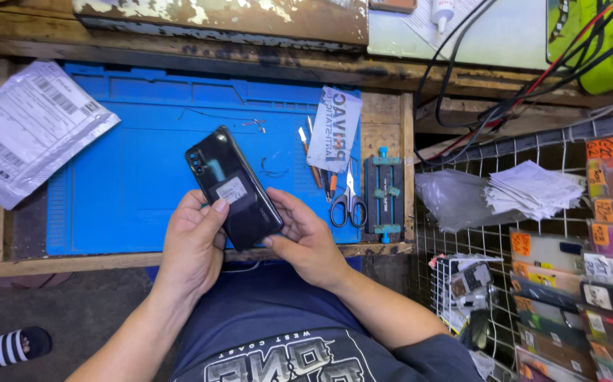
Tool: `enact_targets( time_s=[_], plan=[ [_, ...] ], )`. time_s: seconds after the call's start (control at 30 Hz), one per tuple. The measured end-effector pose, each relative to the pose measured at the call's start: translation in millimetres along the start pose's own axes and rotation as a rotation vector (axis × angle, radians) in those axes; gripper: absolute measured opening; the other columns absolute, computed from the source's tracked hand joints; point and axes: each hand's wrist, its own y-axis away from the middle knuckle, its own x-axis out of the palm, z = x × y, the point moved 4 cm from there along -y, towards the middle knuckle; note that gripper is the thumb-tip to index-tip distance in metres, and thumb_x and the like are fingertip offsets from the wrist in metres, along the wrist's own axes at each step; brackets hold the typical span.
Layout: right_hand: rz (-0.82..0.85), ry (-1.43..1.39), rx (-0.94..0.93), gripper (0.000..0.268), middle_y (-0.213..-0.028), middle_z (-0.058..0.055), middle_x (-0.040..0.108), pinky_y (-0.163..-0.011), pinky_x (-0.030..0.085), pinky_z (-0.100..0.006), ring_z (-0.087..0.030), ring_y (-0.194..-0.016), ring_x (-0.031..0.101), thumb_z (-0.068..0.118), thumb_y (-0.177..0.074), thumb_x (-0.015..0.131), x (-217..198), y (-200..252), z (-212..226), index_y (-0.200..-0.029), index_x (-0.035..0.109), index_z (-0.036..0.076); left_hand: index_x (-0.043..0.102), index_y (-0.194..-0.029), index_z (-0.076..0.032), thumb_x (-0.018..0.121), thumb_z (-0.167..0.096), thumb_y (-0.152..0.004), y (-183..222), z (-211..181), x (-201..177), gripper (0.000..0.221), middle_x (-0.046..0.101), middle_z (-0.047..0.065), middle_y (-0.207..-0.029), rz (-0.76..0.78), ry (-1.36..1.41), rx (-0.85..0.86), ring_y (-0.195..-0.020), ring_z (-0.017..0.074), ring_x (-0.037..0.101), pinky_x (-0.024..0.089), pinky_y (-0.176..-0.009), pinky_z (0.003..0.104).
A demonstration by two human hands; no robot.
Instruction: The person uses a plastic card to pry open the back cover of a smartphone on a blue work mat. They then separate the back cover from the main body, revealing the internal components, and hold the two parts side by side.
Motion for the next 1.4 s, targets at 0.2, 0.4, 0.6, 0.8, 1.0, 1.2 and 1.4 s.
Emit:
enact_targets(
  time_s=[0.2,0.4,0.6,0.8,1.0,1.2,1.4],
  plan=[
    [-0.074,0.063,-0.05,0.057,-0.149,-0.014,0.056,-0.118,0.043,-0.035,-0.019,-0.137,0.054,-0.006,-0.105,0.053,-7.6,3.8,-3.6,-0.159,0.035,-0.007,0.055,-0.122,-0.004,0.059,-0.006,-0.103,2.5,3.2,12.3,0.02,0.072,0.013,-0.114,0.04,0.065,0.048,-0.102,0.0174,0.07,0.054,-0.092,0.034],
    [-0.132,0.224,-0.168,0.05,-0.142,-0.015,0.062,-0.114,0.046,-0.032,-0.018,-0.13,0.06,-0.001,-0.108,0.052,-10.7,9.5,-2.2,-0.156,0.039,-0.009,0.053,-0.128,-0.003,0.059,-0.005,-0.103,6.5,4.5,20.9,0.026,0.069,0.012,-0.122,0.086,0.092,0.124,-0.112,0.0197,0.068,0.053,-0.1,0.036],
    [-0.236,0.441,-0.283,0.044,-0.139,-0.017,0.065,-0.112,0.047,-0.032,-0.019,-0.126,0.063,0.006,-0.109,0.053,-18.3,17.1,-6.5,-0.149,0.048,-0.01,0.051,-0.135,-0.001,0.058,0.0,-0.101,13.5,6.3,29.0,0.035,0.066,0.013,-0.13,0.117,0.013,0.272,-0.121,0.0194,0.063,0.047,-0.108,0.036],
    [-0.255,0.317,-0.287,0.046,-0.143,-0.018,0.06,-0.114,0.043,-0.031,-0.019,-0.131,0.058,0.009,-0.109,0.054,-21.2,21.4,-15.2,-0.149,0.046,-0.011,0.05,-0.135,0.001,0.057,-0.001,-0.104,18.9,3.2,31.7,0.032,0.066,0.014,-0.131,0.17,-0.006,0.311,-0.122,0.0196,0.063,0.048,-0.109,0.037],
    [-0.251,0.369,-0.297,0.046,-0.141,-0.016,0.061,-0.113,0.044,-0.032,-0.019,-0.129,0.059,0.009,-0.109,0.054,-23.2,21.9,-19.9,-0.15,0.046,-0.011,0.049,-0.134,-0.001,0.058,-0.003,-0.103,18.9,3.5,26.6,0.033,0.067,0.014,-0.128,0.184,0.003,0.305,-0.12,0.0191,0.064,0.049,-0.106,0.036],
    [-0.299,0.477,-0.362,0.042,-0.139,-0.016,0.062,-0.112,0.046,-0.031,-0.018,-0.127,0.061,0.005,-0.107,0.054,-14.3,23.5,-13.2,-0.147,0.048,-0.01,0.051,-0.129,0.004,0.06,-0.003,-0.103,10.4,8.8,20.8,0.029,0.069,0.016,-0.126,0.157,-0.002,0.219,-0.119,0.0199,0.065,0.049,-0.106,0.036],
    [-0.303,0.727,-0.426,0.035,-0.126,-0.017,0.071,-0.1,0.054,-0.029,-0.018,-0.113,0.071,0.002,-0.105,0.057,-1.2,14.4,11.7,-0.139,0.056,-0.008,0.032,-0.148,-0.002,0.07,-0.005,-0.092,6.1,4.2,19.3,0.068,0.051,0.018,-0.138,0.007,-0.173,0.196,-0.118,0.0216,0.057,0.049,-0.102,0.036]
  ],
)
